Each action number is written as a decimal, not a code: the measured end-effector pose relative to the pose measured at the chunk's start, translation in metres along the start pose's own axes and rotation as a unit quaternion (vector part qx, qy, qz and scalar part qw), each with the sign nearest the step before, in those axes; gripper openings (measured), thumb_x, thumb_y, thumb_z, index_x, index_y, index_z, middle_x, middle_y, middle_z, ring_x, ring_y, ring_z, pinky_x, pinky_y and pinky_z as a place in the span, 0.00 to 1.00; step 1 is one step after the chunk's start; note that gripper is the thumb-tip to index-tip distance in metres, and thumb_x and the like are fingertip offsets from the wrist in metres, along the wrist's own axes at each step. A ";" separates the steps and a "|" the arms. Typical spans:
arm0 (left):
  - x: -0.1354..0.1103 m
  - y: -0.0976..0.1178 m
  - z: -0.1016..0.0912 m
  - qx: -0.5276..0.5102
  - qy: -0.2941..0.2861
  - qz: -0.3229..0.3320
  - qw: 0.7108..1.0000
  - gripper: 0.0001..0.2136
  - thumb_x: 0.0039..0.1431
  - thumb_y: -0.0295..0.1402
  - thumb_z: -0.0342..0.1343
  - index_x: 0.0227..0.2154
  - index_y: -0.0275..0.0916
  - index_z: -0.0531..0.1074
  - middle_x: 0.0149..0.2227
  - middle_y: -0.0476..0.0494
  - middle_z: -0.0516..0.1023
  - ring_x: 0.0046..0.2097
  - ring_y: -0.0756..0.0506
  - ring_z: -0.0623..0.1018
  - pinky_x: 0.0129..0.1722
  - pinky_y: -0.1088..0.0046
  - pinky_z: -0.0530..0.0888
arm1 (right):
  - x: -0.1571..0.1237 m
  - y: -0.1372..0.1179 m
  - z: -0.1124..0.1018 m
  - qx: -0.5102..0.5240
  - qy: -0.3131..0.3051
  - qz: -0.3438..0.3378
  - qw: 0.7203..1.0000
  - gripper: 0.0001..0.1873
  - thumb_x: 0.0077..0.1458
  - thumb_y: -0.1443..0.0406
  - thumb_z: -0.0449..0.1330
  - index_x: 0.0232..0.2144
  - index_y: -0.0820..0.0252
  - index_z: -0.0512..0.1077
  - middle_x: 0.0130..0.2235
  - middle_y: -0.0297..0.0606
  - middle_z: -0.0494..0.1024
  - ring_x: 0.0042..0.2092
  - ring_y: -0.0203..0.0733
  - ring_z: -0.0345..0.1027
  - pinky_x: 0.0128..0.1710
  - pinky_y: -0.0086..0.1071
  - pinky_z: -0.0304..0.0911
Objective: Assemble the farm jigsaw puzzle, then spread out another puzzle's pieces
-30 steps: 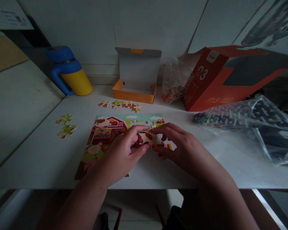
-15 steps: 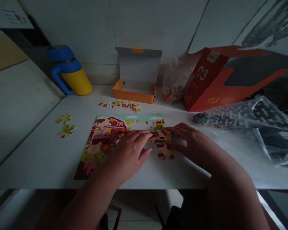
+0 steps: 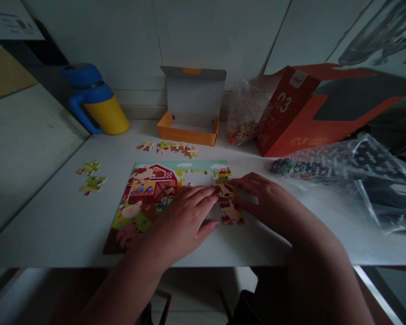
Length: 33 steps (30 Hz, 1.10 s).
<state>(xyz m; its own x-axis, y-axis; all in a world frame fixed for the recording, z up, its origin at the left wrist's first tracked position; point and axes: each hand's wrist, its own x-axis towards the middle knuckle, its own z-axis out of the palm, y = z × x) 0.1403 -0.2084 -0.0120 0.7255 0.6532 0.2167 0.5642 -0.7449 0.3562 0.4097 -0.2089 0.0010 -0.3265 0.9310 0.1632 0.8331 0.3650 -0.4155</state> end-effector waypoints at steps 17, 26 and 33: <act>0.001 0.004 -0.002 -0.008 -0.026 0.012 1.000 0.25 0.70 0.40 0.64 0.67 0.43 0.69 0.72 0.40 0.70 0.74 0.36 0.65 0.77 0.46 0.57 | 0.001 -0.004 0.005 -0.002 0.002 -0.016 1.000 0.17 0.68 0.65 0.62 0.57 0.55 0.78 0.52 0.44 0.82 0.51 0.49 0.78 0.57 0.48 0.74; 0.002 0.005 -0.003 -0.006 -0.032 0.012 0.999 0.26 0.71 0.41 0.63 0.67 0.43 0.68 0.73 0.40 0.68 0.75 0.36 0.64 0.77 0.46 0.56 | 0.001 -0.006 0.004 -0.015 0.006 -0.012 1.000 0.18 0.68 0.65 0.61 0.57 0.52 0.79 0.49 0.43 0.81 0.49 0.47 0.78 0.55 0.46 0.75; 0.001 0.004 -0.001 -0.001 -0.035 0.011 0.999 0.27 0.71 0.42 0.63 0.68 0.42 0.67 0.74 0.40 0.66 0.76 0.36 0.62 0.77 0.47 0.56 | 0.001 -0.008 0.009 -0.043 0.001 0.009 0.999 0.21 0.68 0.63 0.61 0.62 0.54 0.76 0.53 0.48 0.78 0.50 0.51 0.77 0.58 0.51 0.74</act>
<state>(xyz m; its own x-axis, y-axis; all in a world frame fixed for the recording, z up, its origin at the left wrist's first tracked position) 0.1429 -0.2105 -0.0097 0.7639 0.6253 0.1595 0.5473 -0.7588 0.3531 0.3993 -0.2111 -0.0035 -0.3108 0.9373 0.1575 0.8742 0.3469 -0.3399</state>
